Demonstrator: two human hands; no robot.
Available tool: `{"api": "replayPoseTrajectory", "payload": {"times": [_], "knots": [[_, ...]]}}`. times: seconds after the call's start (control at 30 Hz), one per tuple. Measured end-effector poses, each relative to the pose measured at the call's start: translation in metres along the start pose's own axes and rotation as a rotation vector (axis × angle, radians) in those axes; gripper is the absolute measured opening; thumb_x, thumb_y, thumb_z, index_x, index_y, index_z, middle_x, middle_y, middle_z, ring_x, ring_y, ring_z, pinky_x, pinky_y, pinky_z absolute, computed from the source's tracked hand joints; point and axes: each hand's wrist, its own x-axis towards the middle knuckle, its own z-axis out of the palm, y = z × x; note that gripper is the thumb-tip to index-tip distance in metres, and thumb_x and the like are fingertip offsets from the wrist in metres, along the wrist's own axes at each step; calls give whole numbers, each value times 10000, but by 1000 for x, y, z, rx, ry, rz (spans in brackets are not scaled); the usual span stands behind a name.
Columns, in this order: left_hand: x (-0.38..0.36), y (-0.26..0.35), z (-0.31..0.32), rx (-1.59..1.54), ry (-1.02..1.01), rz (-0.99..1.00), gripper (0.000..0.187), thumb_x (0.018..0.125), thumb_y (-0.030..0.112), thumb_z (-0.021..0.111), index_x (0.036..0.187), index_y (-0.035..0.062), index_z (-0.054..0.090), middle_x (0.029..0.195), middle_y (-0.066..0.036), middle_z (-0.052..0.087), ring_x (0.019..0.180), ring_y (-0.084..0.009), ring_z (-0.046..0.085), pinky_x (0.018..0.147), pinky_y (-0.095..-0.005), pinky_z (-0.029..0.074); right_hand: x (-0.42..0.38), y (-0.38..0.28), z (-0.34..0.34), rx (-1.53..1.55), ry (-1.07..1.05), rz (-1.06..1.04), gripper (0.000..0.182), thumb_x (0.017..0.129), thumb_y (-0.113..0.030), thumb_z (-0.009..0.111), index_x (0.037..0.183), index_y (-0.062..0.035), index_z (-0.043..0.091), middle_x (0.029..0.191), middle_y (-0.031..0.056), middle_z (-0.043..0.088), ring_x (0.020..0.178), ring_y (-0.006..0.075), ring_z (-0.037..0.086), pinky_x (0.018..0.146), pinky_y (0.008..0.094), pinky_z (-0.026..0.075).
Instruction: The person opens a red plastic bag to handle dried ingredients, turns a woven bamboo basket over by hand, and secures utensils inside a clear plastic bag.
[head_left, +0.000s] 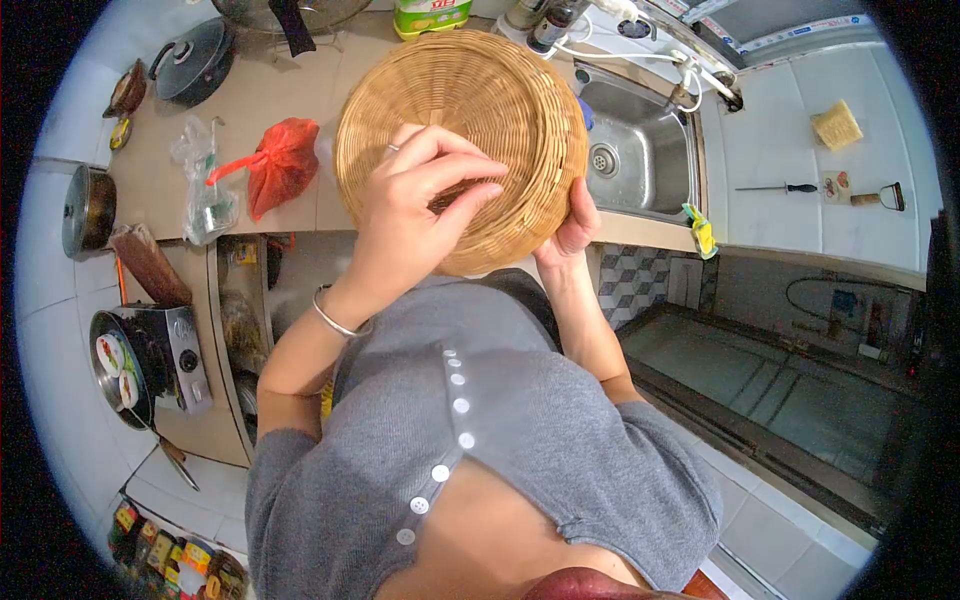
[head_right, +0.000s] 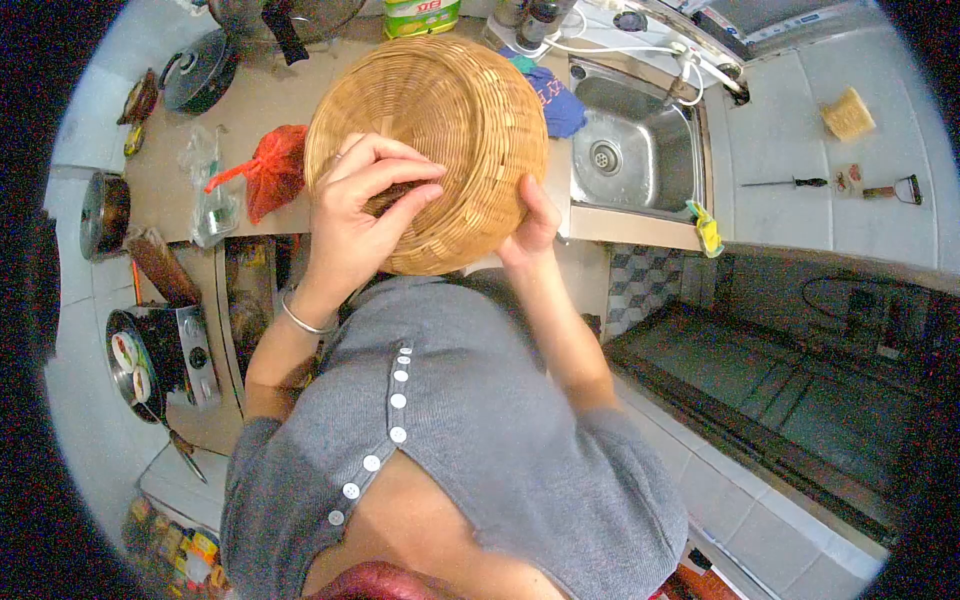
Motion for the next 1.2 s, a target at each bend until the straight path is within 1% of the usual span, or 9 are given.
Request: {"api": "replayPoseTrajectory", "payload": {"times": [0.07,0.13,0.43,0.6,0.83,0.97,1.03,1.1,1.2], "knots": [[1,0,0,14,-18,15,135,697,51,739,829,71,717,804,-29,618,782,-194,558,704,-301,457,1,1,1,-4,-10,6,528,932,-290,531,1379,-48,385,1374,170,451,1255,338,446,1053,517,357],[2,-1,1,13,-41,19,130,691,71,745,818,75,715,776,-24,593,782,-191,547,702,-307,453,0,2,4,-80,109,14,609,875,-280,596,1378,-25,365,1344,166,480,1212,335,487,1027,499,382],[9,-5,4,68,-42,119,86,675,63,731,746,68,682,758,-25,567,795,-210,532,722,-317,449,4,1,-3,-49,57,19,608,875,-270,581,1385,-28,357,1354,168,470,1221,336,479,1042,493,365],[11,-6,5,109,-73,147,88,701,58,705,745,54,629,782,-48,538,830,-243,518,745,-333,441,6,2,-6,-64,-13,4,543,926,-278,538,1379,-27,373,1366,186,455,1233,336,474,1047,492,376],[14,-10,8,94,-106,174,130,700,43,685,764,41,572,798,-90,525,849,-284,500,777,-368,420,10,2,-7,-74,-56,21,539,931,-259,528,1387,-27,357,1379,192,436,1247,337,459,1053,492,368],[19,-17,4,65,-83,170,112,716,39,662,731,38,551,793,-88,526,847,-280,515,760,-369,442,7,-6,-12,-111,-6,-6,537,920,-299,539,1372,-44,399,1374,171,455,1254,344,450,1052,504,364],[27,-25,-13,82,76,141,104,726,18,658,747,40,558,800,-88,559,806,-252,550,717,-351,461,0,-22,-22,-28,54,-26,536,921,-341,523,1361,-51,426,1372,166,461,1251,351,450,1050,515,363],[27,-47,-33,-13,217,-40,86,752,4,656,777,33,579,818,-61,597,761,-176,579,672,-271,472,-6,-43,-28,-65,108,-129,539,931,-376,494,1357,-52,435,1374,172,456,1247,356,452,1048,530,357],[19,-91,-56,23,330,-282,58,787,56,664,820,33,622,828,-40,607,761,-148,575,687,-261,466,-13,-75,-23,-98,60,-196,519,945,-383,470,1343,-49,453,1387,168,442,1264,347,433,1041,555,349]]}}
